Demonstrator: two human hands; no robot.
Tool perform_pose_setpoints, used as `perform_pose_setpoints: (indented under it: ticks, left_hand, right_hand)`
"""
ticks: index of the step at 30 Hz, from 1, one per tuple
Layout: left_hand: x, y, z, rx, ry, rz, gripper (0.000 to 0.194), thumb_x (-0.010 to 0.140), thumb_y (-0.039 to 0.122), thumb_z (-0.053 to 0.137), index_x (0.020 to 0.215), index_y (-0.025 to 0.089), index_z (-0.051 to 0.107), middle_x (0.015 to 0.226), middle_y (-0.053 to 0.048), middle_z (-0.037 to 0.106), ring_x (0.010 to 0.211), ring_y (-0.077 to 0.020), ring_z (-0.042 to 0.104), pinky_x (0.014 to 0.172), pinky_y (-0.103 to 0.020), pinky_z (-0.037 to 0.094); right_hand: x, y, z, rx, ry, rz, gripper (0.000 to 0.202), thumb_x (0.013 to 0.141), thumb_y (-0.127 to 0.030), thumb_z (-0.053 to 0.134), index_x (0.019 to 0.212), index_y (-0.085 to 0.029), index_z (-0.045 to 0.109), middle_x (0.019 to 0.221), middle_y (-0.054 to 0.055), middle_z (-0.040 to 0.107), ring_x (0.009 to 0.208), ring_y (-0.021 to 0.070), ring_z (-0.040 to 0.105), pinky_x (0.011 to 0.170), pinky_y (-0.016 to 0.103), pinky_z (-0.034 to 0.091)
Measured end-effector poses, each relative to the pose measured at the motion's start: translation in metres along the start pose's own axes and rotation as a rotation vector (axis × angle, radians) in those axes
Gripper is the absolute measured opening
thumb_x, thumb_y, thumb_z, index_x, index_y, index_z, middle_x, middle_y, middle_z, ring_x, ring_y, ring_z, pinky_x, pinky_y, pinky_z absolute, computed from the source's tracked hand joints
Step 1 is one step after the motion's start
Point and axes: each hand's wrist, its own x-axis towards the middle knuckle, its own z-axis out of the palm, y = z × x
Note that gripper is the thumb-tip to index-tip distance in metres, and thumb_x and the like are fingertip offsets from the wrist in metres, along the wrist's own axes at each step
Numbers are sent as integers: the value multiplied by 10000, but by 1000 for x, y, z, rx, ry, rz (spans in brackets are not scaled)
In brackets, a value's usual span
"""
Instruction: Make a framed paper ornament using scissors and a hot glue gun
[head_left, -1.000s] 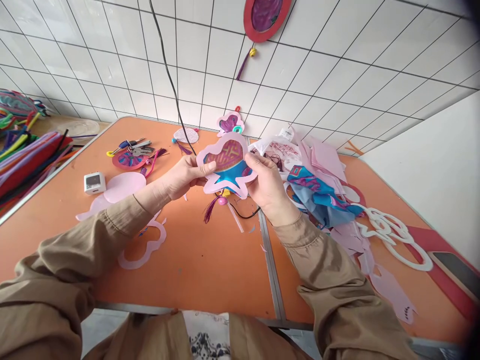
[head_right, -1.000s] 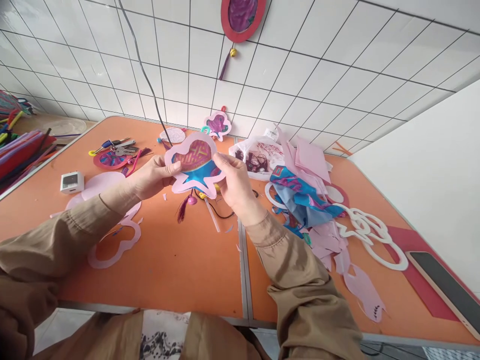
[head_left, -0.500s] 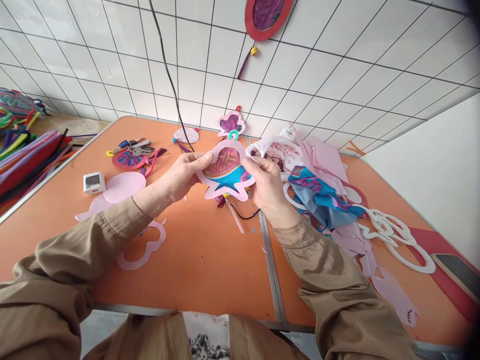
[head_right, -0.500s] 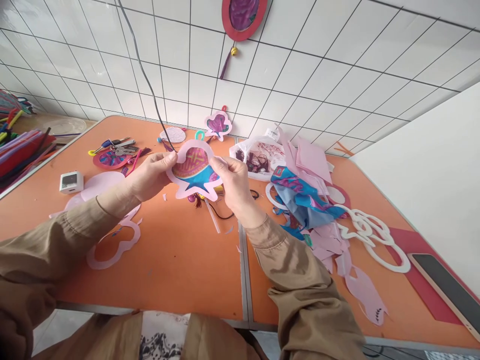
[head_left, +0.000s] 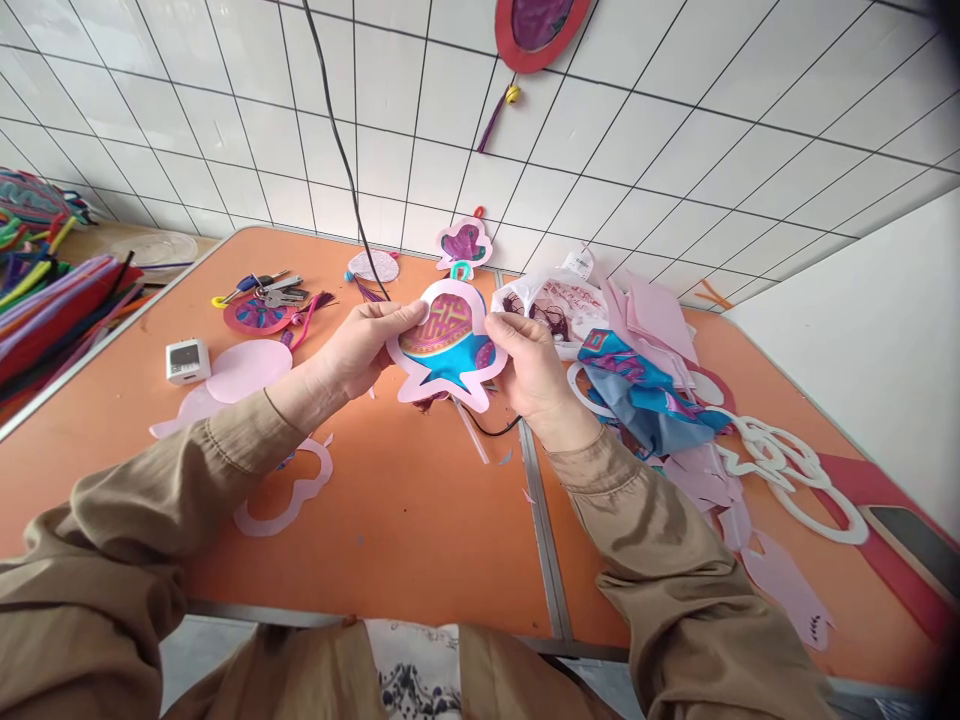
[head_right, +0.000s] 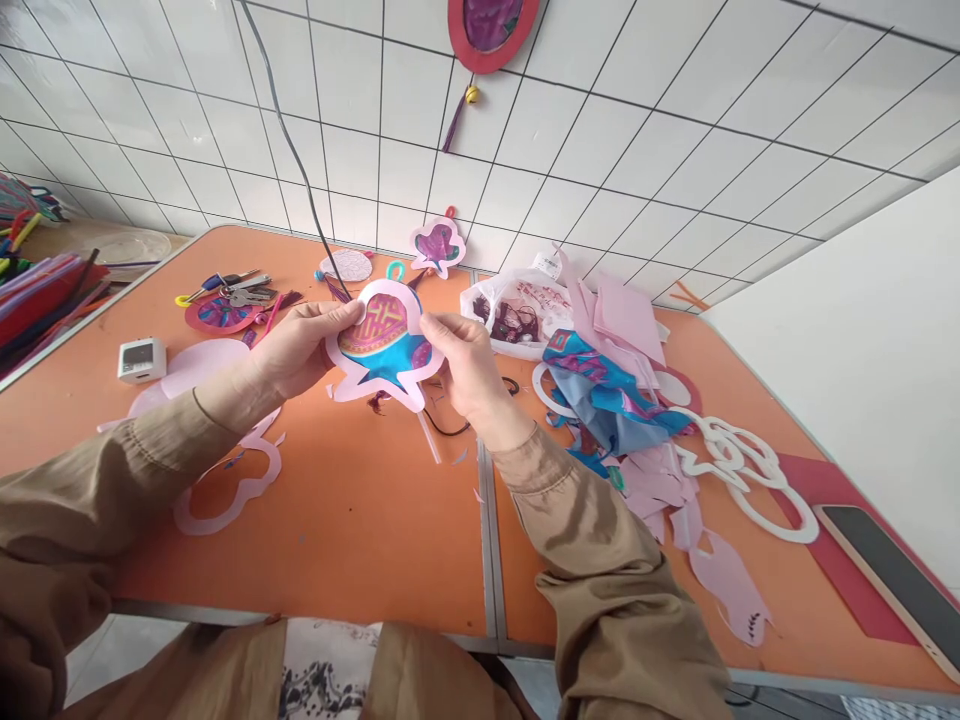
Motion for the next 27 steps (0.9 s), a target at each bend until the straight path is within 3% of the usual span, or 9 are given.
perform_pose_setpoints:
  ticks: [8, 13, 18, 21, 27]
  left_hand:
    - [-3, -1, 2, 138, -25, 91, 344, 769, 424, 755, 602, 139, 661, 592, -35, 648, 563, -140, 604, 562, -270, 473]
    - [-7, -3, 4, 222, -68, 140, 404, 753, 455, 765, 537, 149, 613, 506, 2, 585, 473, -107, 520, 502, -260, 416]
    - [-4, -4, -2, 233, -299, 125, 434, 724, 540, 768, 868, 131, 751, 839, -80, 763, 748, -215, 694, 720, -321, 536]
    - [-1, -8, -1, 219, -479, 92, 450, 646, 473, 847, 904, 119, 747, 904, -135, 766, 818, -262, 713, 813, -393, 560]
    - [-2, -19, 4, 187, -520, 72, 302, 649, 331, 868, 844, 132, 750, 839, -123, 761, 752, -228, 703, 793, -385, 573]
  right_hand:
    - [3, -3, -7, -76, -133, -89, 469, 745, -685, 644, 652, -230, 574, 631, -7, 551, 638, 166, 565, 575, 316, 471]
    - [-1, -10, -4, -119, -121, -85, 377, 721, -513, 762, 589, -204, 593, 573, -31, 506, 534, 106, 458, 495, 266, 375]
    - [-4, -16, -1, -123, -30, -106, 324, 694, -453, 790, 580, -201, 619, 580, -32, 530, 536, 101, 457, 495, 262, 373]
    - [-2, -18, -3, -112, 16, -123, 338, 690, -451, 801, 570, -207, 600, 563, -36, 511, 523, 103, 458, 487, 270, 380]
    - [4, -17, -10, -42, 25, -53, 272, 663, -452, 823, 638, -231, 667, 621, -15, 619, 581, 140, 562, 524, 296, 465]
